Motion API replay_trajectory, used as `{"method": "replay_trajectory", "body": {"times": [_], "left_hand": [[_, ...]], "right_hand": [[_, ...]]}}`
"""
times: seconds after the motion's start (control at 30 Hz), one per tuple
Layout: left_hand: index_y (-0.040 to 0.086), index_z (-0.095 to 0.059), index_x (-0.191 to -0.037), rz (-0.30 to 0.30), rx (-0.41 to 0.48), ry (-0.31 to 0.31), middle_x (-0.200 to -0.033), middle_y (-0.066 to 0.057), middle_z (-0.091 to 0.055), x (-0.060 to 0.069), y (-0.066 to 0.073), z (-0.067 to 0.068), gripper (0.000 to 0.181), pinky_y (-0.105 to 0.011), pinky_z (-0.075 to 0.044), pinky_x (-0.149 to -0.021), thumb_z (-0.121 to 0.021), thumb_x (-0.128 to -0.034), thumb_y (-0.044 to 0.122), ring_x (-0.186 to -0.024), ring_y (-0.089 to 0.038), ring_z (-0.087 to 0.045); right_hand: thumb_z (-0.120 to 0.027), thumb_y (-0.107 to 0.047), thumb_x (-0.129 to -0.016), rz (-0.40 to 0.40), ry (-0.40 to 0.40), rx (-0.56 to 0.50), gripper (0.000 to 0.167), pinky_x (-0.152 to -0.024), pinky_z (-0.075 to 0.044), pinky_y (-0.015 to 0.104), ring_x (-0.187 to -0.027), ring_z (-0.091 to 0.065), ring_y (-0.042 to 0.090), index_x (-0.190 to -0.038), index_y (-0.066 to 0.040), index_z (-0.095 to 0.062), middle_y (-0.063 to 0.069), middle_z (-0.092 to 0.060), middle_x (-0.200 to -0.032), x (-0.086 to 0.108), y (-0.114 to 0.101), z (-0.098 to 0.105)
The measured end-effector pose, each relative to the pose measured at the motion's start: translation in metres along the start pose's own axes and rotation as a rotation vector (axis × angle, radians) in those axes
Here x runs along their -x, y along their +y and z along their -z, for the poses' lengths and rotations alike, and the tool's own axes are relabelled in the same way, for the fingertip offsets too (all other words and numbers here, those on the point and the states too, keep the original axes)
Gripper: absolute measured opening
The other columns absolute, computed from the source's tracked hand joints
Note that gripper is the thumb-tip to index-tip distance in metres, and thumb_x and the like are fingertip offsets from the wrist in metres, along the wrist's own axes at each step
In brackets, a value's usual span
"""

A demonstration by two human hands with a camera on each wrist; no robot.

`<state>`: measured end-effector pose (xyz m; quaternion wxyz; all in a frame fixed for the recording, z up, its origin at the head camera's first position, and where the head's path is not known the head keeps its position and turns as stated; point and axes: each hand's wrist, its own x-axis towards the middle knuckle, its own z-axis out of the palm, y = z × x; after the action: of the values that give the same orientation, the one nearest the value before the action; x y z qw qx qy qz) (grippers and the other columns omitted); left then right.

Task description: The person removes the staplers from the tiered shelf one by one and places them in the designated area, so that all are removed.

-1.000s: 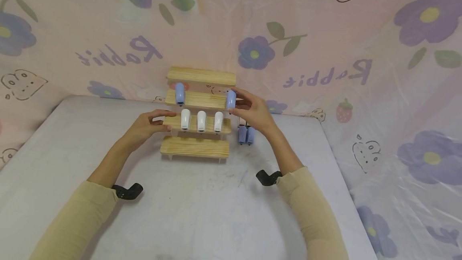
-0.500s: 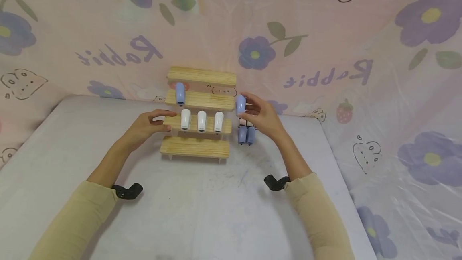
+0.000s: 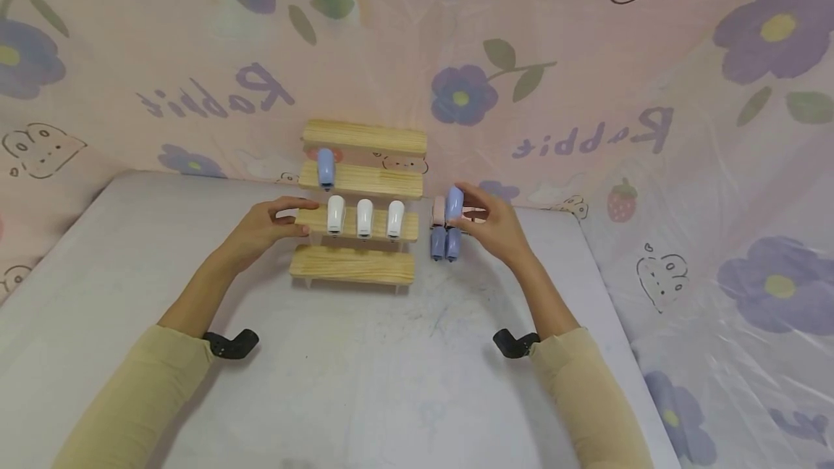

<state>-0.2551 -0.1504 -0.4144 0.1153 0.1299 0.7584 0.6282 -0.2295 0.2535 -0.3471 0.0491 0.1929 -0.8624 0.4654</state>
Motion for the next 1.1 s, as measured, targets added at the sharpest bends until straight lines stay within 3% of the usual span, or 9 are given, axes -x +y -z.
{"method": "replay_trajectory", "body": {"times": [0.17,0.37,0.83,0.97,1.1], "left_hand": [[0.004,-0.060,-0.136,0.003,0.006,-0.001,-0.152,-0.008,-0.042,0.001,0.001,0.000,0.053,-0.046,-0.028,-0.117,-0.078,-0.0872,0.015,-0.139,-0.037,-0.037],[0.007,-0.061,-0.135,0.004,-0.003,0.001,-0.152,-0.007,-0.041,0.001,0.000,0.001,0.052,-0.046,-0.029,-0.116,-0.078,-0.0872,0.016,-0.139,-0.037,-0.037],[0.002,-0.059,-0.135,-0.006,0.019,-0.010,-0.150,-0.007,-0.045,0.000,-0.002,0.001,0.052,-0.045,-0.027,-0.117,-0.077,-0.0870,0.011,-0.139,-0.035,-0.039],[0.001,-0.059,-0.135,-0.009,0.021,-0.010,-0.150,-0.007,-0.045,-0.001,-0.001,0.000,0.052,-0.045,-0.027,-0.117,-0.077,-0.0871,0.010,-0.139,-0.035,-0.039],[0.001,-0.059,-0.135,-0.013,0.011,-0.004,-0.150,-0.007,-0.045,-0.001,-0.001,0.000,0.052,-0.045,-0.028,-0.117,-0.077,-0.0874,0.010,-0.139,-0.035,-0.039]], "right_hand": [[-0.073,0.004,-0.087,-0.013,0.000,0.023,0.062,-0.096,-0.049,0.052,-0.116,-0.059,0.043,-0.144,0.003,-0.048,0.027,-0.056,-0.135,0.008,0.009,0.002],[-0.073,0.001,-0.088,-0.070,0.002,0.040,0.063,-0.094,-0.053,0.035,-0.116,-0.060,0.042,-0.145,0.003,-0.047,0.028,-0.057,-0.133,0.016,0.018,0.004],[-0.074,0.002,-0.087,-0.163,0.012,0.017,0.064,-0.089,-0.053,0.022,-0.118,-0.059,0.044,-0.145,0.005,-0.046,0.030,-0.057,-0.130,0.030,0.047,-0.001],[-0.077,-0.003,-0.086,-0.188,0.014,0.010,0.066,-0.086,-0.052,0.016,-0.118,-0.060,0.040,-0.146,-0.001,-0.047,0.026,-0.059,-0.130,0.030,0.072,-0.002],[-0.079,-0.008,-0.086,-0.179,0.015,0.036,0.066,-0.086,-0.052,0.017,-0.116,-0.062,0.037,-0.145,-0.005,-0.050,0.022,-0.061,-0.129,0.029,0.093,-0.003]]}}
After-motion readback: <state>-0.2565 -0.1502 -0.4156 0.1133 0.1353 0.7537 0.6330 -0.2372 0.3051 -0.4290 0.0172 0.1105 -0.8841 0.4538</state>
